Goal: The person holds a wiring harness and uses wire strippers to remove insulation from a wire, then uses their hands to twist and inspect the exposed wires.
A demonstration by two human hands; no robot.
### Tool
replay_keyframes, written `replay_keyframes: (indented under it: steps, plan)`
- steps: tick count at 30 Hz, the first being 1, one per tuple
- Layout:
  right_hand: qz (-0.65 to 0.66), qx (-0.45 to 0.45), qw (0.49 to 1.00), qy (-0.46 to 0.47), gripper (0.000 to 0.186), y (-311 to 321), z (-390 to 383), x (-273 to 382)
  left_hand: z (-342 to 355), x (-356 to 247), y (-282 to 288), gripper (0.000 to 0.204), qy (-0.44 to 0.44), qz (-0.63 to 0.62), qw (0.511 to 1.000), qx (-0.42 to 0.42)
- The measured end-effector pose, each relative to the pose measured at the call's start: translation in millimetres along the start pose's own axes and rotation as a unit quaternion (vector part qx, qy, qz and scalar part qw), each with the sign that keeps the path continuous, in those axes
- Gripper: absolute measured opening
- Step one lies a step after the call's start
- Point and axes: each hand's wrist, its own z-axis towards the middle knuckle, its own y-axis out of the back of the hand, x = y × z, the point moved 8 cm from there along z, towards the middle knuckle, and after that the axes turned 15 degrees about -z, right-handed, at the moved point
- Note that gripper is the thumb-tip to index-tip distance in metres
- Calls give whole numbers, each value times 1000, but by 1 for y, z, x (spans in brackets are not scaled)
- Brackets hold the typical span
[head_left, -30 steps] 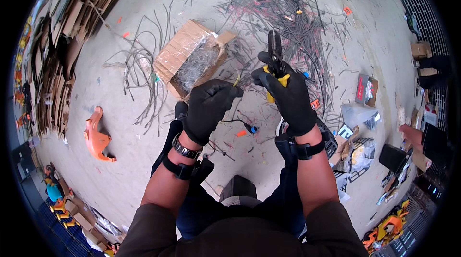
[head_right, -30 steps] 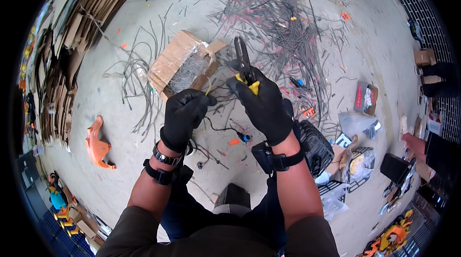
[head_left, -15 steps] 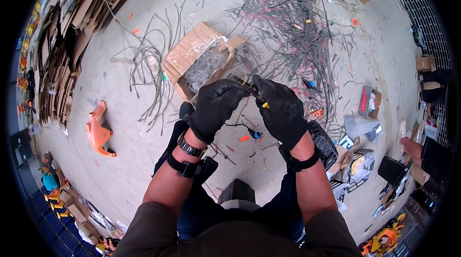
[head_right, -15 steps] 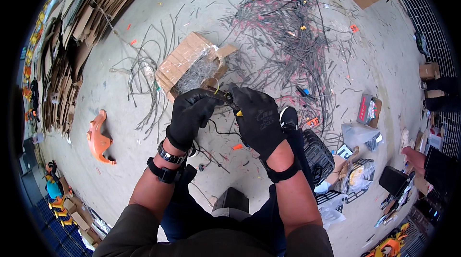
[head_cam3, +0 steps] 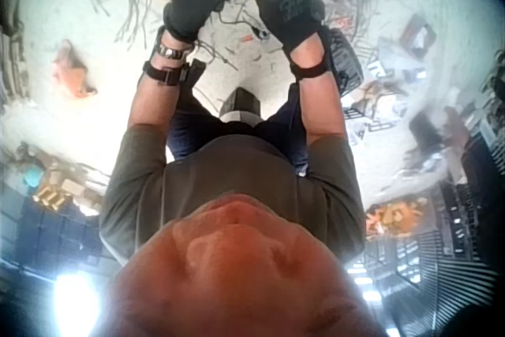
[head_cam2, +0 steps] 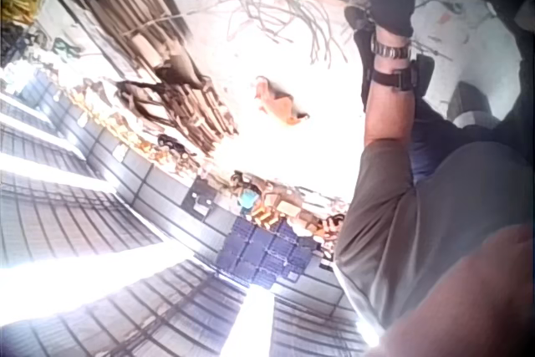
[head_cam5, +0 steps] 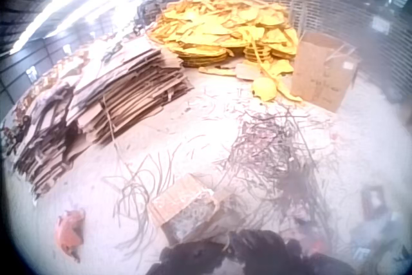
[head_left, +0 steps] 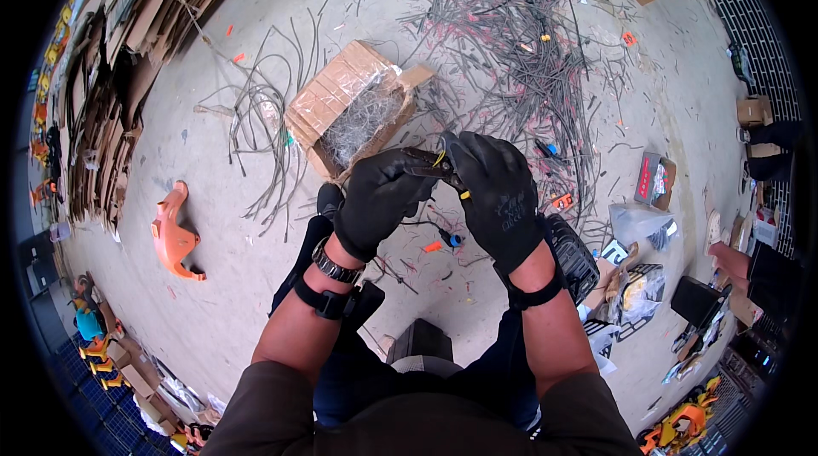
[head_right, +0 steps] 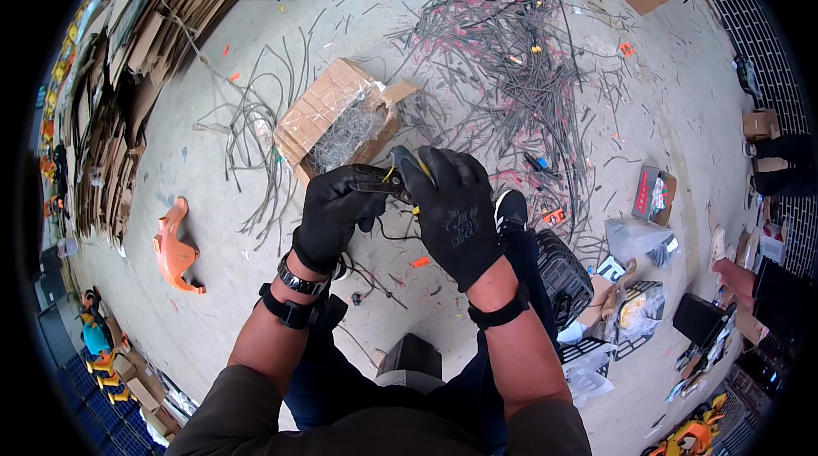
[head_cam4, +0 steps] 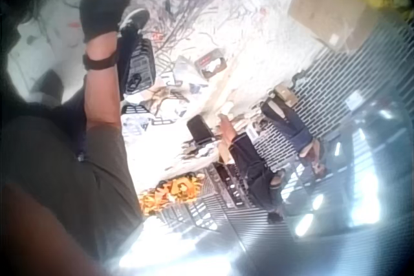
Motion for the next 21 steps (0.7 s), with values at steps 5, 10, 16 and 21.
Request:
replay_keyframes:
  steps: [5,10,16,21]
  plan:
    - [2,-9,1000,-1,57,3,1,1,-1,0,0,25,-11,-26,1000,3]
    - [2,-19,1000,-7,58,3,0,1,-1,4,3,23,-11,-33,999,-10]
    - [4,-10,1000,-15,58,3,1,1,-1,4,2,20,-13,-24,999,-21]
    - [-5,3,1000,-18,59,2,0,0,-2,4,1,18,-1,-38,999,-34]
